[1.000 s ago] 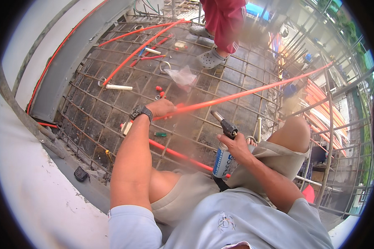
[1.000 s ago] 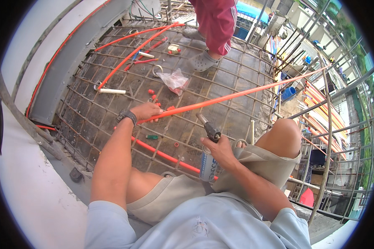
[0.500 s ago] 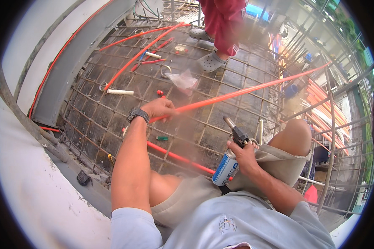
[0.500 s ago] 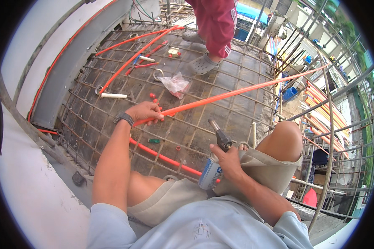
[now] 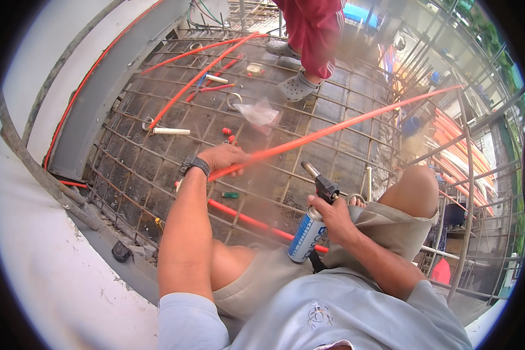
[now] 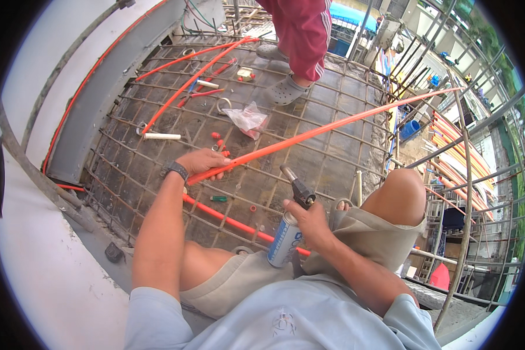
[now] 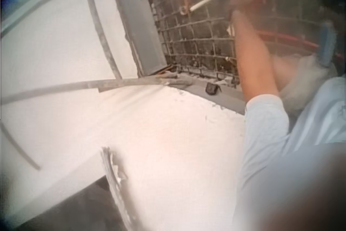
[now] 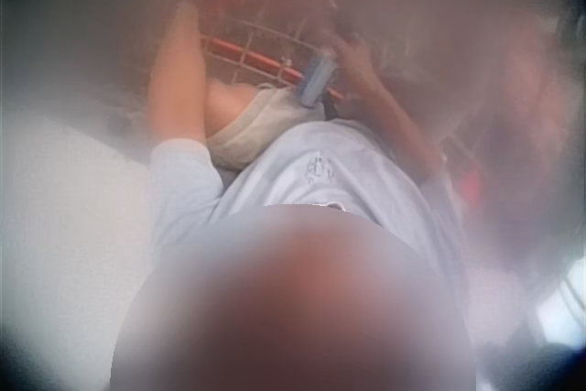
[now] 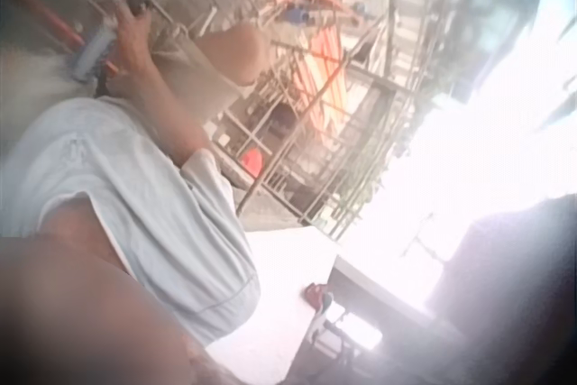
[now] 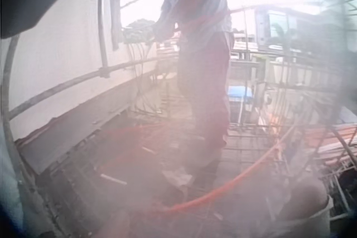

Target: The person uses a blowtorch to heat a red plastic pipe, then bends it into a curved shape and attaches a fitting. The person repeats this process with another section of pipe, heating and bending it to fit the layout.

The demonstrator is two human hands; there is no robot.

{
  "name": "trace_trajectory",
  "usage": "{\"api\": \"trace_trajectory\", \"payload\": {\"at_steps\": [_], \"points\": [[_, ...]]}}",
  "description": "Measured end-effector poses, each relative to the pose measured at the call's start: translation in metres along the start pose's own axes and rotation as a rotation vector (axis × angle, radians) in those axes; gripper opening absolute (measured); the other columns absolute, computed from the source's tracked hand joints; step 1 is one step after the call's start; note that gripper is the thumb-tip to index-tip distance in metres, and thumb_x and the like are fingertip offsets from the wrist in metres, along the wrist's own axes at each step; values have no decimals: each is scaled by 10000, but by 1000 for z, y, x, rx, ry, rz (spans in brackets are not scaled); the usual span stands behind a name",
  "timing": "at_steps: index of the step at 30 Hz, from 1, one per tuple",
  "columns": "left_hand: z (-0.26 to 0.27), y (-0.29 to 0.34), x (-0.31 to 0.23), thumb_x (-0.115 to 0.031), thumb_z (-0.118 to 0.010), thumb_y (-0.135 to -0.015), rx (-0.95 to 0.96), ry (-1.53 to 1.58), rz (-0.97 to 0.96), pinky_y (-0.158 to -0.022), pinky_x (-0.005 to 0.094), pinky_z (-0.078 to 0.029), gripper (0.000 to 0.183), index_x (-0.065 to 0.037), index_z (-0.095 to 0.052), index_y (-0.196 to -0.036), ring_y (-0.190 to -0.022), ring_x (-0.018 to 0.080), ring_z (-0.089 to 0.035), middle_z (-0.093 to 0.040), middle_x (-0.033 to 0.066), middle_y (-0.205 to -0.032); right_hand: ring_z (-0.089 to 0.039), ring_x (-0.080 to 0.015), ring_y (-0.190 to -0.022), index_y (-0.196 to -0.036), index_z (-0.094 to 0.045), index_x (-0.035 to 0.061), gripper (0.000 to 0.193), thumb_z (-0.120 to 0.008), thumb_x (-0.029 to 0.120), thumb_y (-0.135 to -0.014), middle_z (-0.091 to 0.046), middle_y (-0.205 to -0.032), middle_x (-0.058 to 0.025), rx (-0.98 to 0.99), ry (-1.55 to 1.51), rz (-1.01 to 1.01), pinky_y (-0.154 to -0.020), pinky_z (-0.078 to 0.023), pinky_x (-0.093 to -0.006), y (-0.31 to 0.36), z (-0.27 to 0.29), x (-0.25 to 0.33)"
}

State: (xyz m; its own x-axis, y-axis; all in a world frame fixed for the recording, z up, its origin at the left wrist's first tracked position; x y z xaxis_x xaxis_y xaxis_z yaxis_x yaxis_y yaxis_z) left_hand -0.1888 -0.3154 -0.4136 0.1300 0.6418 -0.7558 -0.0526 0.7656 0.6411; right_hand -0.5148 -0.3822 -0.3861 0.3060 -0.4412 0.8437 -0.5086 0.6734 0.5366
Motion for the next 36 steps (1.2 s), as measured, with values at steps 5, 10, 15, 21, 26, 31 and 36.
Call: {"api": "trace_trajectory", "payload": {"at_steps": [5,10,15,21,26,31,36], "points": [[-4,-2,5,-413,-661,-1050,19,-26,38,-581,254,-513,389,-35,-746,-1090,-602,89,-622,-693,10,-757,-578,-107,-806,-999,-695,7,249,-780,233,-937,-661,-898,-30,144,52,56,-698,-475,-318,-1,-10,8],[1,-5,4,-418,-676,-1039,-7,-47,19,-579,251,-514,379,-49,-753,-1078,-591,91,-619,-691,9,-753,-580,-112,-782,-978,-686,5,244,-775,229,-939,-662,-884,-42,101,-99,-17,-668,-468,-307,-2,-8,5],[3,-4,4,-399,-707,-1019,-9,2,4,-590,263,-516,359,-51,-770,-1079,-632,96,-634,-692,15,-764,-621,-107,-714,-925,-703,9,212,-765,210,-952,-693,-821,-35,62,-114,17,-643,-491,-298,3,-7,12],[9,-7,3,-256,-850,-893,-51,-17,-63,-770,307,-534,290,-39,-776,-1071,-844,135,-671,-723,34,-920,-570,-130,-814,-988,-680,3,273,-777,253,-934,-652,-880,-53,134,61,54,-712,-474,-345,12,-9,27],[12,-13,2,-167,-905,-806,-80,-92,-87,-890,327,-513,322,-46,-776,-1074,-960,148,-672,-730,29,-975,-568,-118,-787,-975,-695,22,264,-772,272,-937,-654,-857,-40,71,134,16,-688,-465,-332,4,-6,38],[14,-15,1,-205,-892,-772,-88,-134,-122,-871,331,-506,369,-61,-756,-1083,-952,152,-665,-732,35,-1010,-558,-97,-693,-907,-724,45,262,-767,303,-932,-658,-786,-15,96,134,-2,-600,-429,-316,9,-9,48],[15,-15,5,-128,-882,-819,-85,-115,-80,-906,332,-509,311,-35,-763,-1090,-966,150,-673,-728,29,-1009,-535,-99,-677,-899,-734,35,342,-788,372,-906,-650,-770,-14,128,263,20,-591,-410,-319,9,-15,56]]}}
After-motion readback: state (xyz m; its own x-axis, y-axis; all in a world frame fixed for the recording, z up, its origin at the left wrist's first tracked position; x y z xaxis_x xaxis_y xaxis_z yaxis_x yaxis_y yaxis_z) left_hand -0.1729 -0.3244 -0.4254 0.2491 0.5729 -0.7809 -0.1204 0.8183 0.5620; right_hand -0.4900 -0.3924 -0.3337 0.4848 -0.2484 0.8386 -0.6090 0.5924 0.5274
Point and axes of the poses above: each hand's wrist, its own y-axis away from the middle knuckle, its own z-axis out of the back of the hand, x = y × z, the point moved 10 cm from there along -y, towards the middle knuckle
